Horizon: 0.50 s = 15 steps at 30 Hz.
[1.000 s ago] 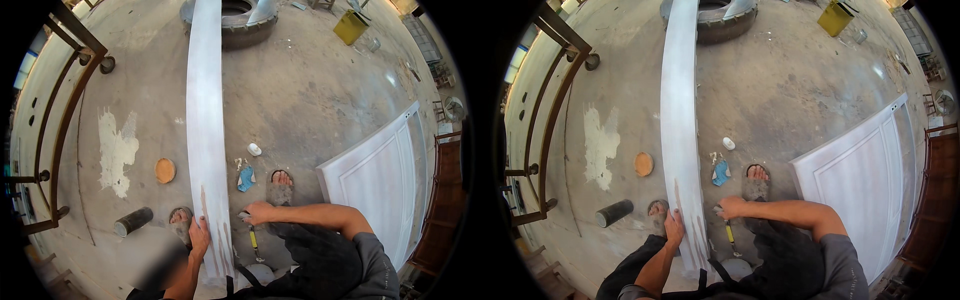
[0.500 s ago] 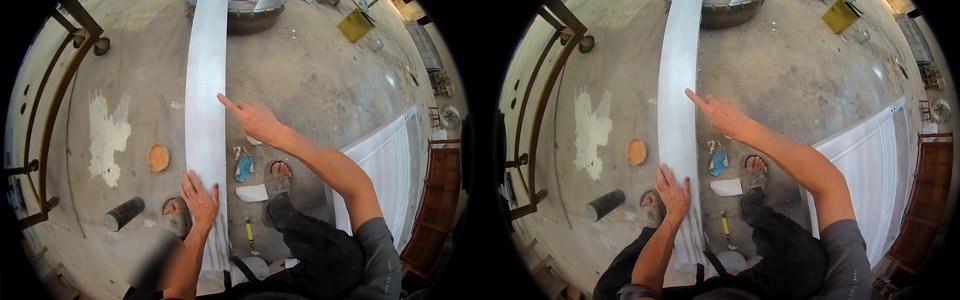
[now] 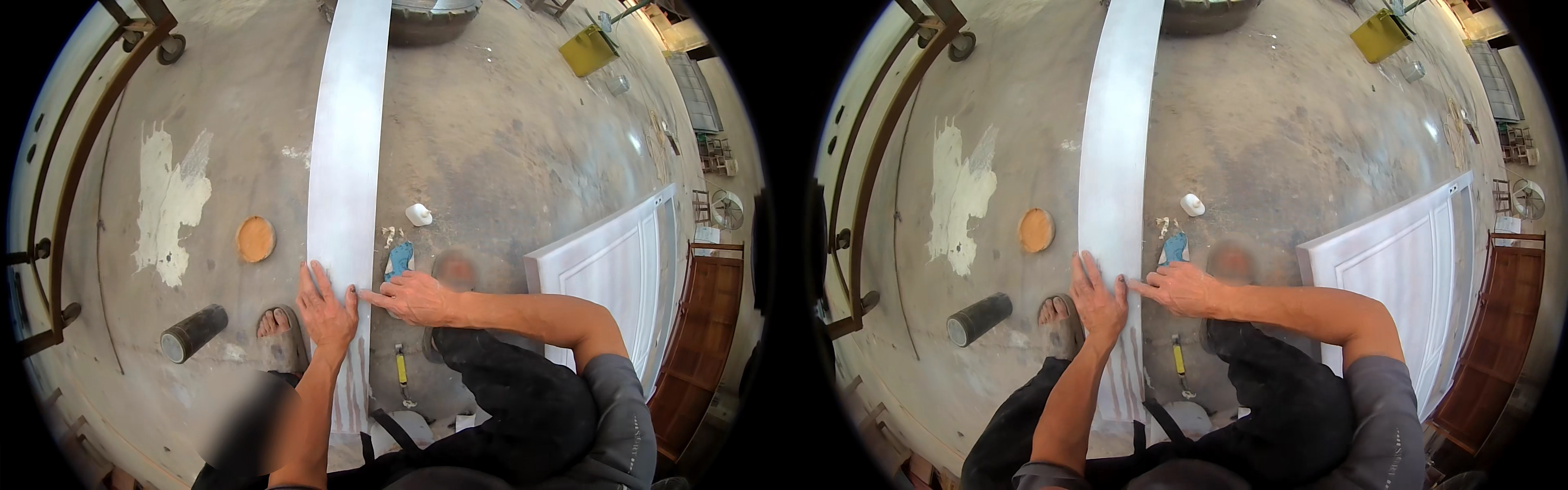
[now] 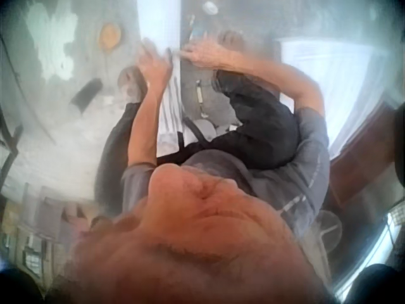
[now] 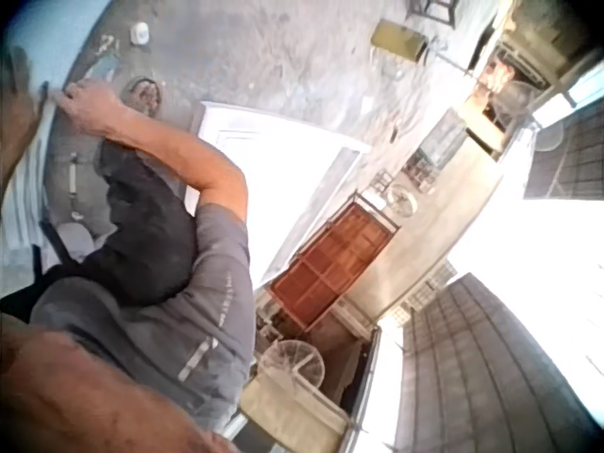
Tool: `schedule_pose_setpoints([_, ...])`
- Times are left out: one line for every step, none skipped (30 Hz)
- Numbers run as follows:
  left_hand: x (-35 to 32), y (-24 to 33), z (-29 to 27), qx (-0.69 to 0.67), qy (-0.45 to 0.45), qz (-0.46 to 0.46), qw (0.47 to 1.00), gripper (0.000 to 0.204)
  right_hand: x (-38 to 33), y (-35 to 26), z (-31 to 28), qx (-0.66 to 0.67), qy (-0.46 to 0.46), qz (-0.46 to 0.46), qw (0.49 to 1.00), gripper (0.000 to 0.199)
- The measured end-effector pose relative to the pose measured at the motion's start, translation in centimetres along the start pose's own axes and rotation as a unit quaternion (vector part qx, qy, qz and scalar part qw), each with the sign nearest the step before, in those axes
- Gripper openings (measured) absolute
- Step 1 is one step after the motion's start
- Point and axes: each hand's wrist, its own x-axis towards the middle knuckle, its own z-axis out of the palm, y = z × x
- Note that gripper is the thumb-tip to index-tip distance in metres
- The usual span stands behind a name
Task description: The person is repairing a long white wooden board by applying a white filler substance to the surface. They use a yellow utility knife to spread the filler into the wood grain and a blue sanding block to smooth the applied material. The person also uses a small white bottle to apply a liquid substance to the board.
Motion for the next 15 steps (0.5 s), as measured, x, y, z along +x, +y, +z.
schedule_pose_setpoints([0.0, 0.2, 0.0, -0.003, -0.004, 0.0, 1.0, 0.085, -0.8, -0.7, 0.0, 0.059, 0.023, 0.059, 0.996, 0.055])
schedule_pose_setpoints([0.0, 0.4, -0.1, -0.006, -0.008, 0.002, 1.0, 0.085, -1.6, -1.4, 0.0, 0.118, 0.047, 0.118, 0.985, 0.047])
schedule_pose_setpoints([0.0, 0.4, -0.1, -0.002, -0.007, -0.001, 1.0, 0.085, -2.5, -1.9, -0.1, 0.176, 0.072, 0.178, 0.966, 0.04])
schedule_pose_setpoints([-0.2, 0.3, 0.1, 0.0, -0.007, -0.003, 1.0, 0.085, -3.3, -2.2, -1.1, 0.263, 0.025, 0.278, 0.924, 0.035])
schedule_pose_setpoints([0.0, 0.3, 0.2, 0.003, 0.0, -0.006, 1.0, 0.085, -3.7, -1.7, -2.9, 0.341, -0.019, 0.368, 0.865, 0.031])
schedule_pose_setpoints([0.1, 0.2, 0.2, 0.004, -0.001, -0.012, 1.0, 0.084, -4.5, -1.5, -4.2, 0.415, -0.062, 0.45, 0.788, 0.029])
schedule_pose_setpoints([0.2, 0.3, 0.3, 0.002, -0.002, -0.015, 1.0, 0.084, -6.4, -1.8, -3.9, 0.448, 0.015, 0.473, 0.759, 0.028])
schedule_pose_setpoints([0.0, 0.5, 0.3, 0.003, -0.006, -0.021, 1.0, 0.083, -8.7, -2.5, -2.5, 0.481, 0.089, 0.49, 0.721, 0.028])
schedule_pose_setpoints([-0.2, 0.4, 0.2, 0.009, 0.0, -0.017, 1.0, 0.083, -10.4, -3.1, -1.4, 0.514, 0.16, 0.497, 0.68, 0.028])
schedule_pose_setpoints([-0.1, 0.4, 0.1, 0.015, 0.006, -0.013, 1.0, 0.083, -11.8, -3.8, -1.1, 0.533, 0.169, 0.506, 0.657, 0.028])
schedule_pose_setpoints([0.0, 0.6, 0.1, 0.015, 0.011, -0.008, 1.0, 0.082, -13.3, -4.7, -1.2, 0.547, 0.18, 0.519, 0.632, 0.028])
schedule_pose_setpoints([0.0, 0.8, 0.2, 0.014, 0.012, -0.004, 1.0, 0.082, -14.6, -5.1, -1.2, 0.562, 0.19, 0.53, 0.607, 0.029])
schedule_pose_setpoints([0.2, 0.9, 0.3, 0.016, 0.016, -0.001, 1.0, 0.082, -15.4, -5.0, -1.5, 0.55, 0.168, 0.539, 0.615, 0.026])
schedule_pose_setpoints([0.3, 0.9, 0.4, 0.017, 0.02, -0.001, 1.0, 0.082, -16.1, -4.7, -1.8, 0.538, 0.145, 0.547, 0.624, 0.024])
schedule_pose_setpoints([0.3, 1.1, 0.6, 0.015, 0.024, -0.001, 1.0, 0.083, -16.4, -4.4, -1.9, 0.526, 0.121, 0.554, 0.634, 0.022])
